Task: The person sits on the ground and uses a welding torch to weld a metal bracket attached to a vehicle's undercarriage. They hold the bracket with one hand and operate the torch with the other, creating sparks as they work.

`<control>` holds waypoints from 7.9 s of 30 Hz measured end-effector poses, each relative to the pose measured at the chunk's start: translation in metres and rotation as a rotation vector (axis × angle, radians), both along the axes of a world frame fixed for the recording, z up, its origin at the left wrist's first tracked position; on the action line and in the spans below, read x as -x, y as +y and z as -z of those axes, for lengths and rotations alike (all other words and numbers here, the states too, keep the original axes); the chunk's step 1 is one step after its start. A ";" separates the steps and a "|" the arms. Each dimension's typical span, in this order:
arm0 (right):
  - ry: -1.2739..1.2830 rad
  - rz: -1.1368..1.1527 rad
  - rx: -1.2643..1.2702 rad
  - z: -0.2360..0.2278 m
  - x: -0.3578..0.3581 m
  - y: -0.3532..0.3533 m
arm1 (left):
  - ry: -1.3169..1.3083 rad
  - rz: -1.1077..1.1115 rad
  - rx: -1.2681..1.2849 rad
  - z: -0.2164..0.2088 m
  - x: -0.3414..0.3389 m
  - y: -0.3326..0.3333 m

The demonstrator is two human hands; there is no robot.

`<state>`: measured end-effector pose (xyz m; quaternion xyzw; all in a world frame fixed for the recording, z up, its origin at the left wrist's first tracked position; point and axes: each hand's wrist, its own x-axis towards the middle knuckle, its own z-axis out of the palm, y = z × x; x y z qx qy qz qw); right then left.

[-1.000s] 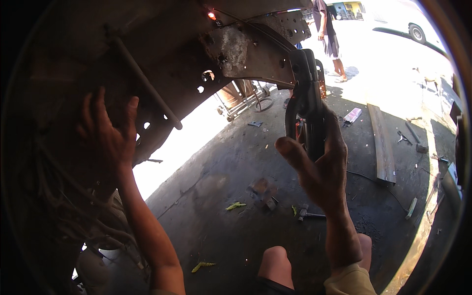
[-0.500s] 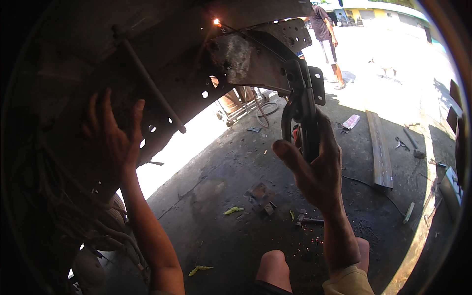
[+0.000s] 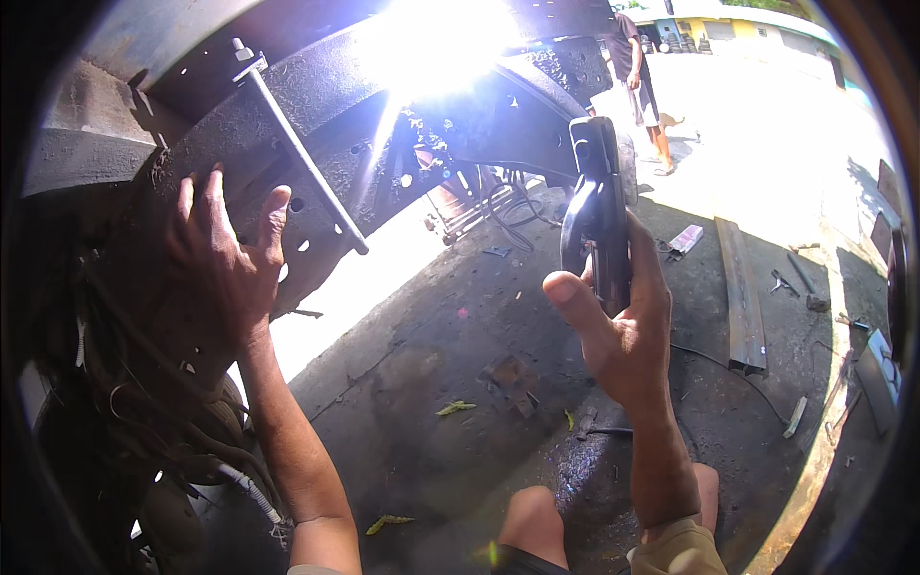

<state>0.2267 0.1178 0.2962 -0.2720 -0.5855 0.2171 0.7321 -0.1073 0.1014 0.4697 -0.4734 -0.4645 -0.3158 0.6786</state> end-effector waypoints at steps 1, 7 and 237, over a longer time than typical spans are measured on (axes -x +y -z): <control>0.028 -0.012 0.087 0.003 0.001 -0.003 | -0.168 -0.016 0.070 0.006 -0.008 -0.003; 0.003 0.058 0.014 0.001 -0.001 -0.001 | -0.159 -0.099 0.056 0.007 -0.012 -0.004; -0.029 0.010 0.023 -0.023 0.001 0.011 | -0.178 -0.117 0.055 0.007 -0.012 -0.005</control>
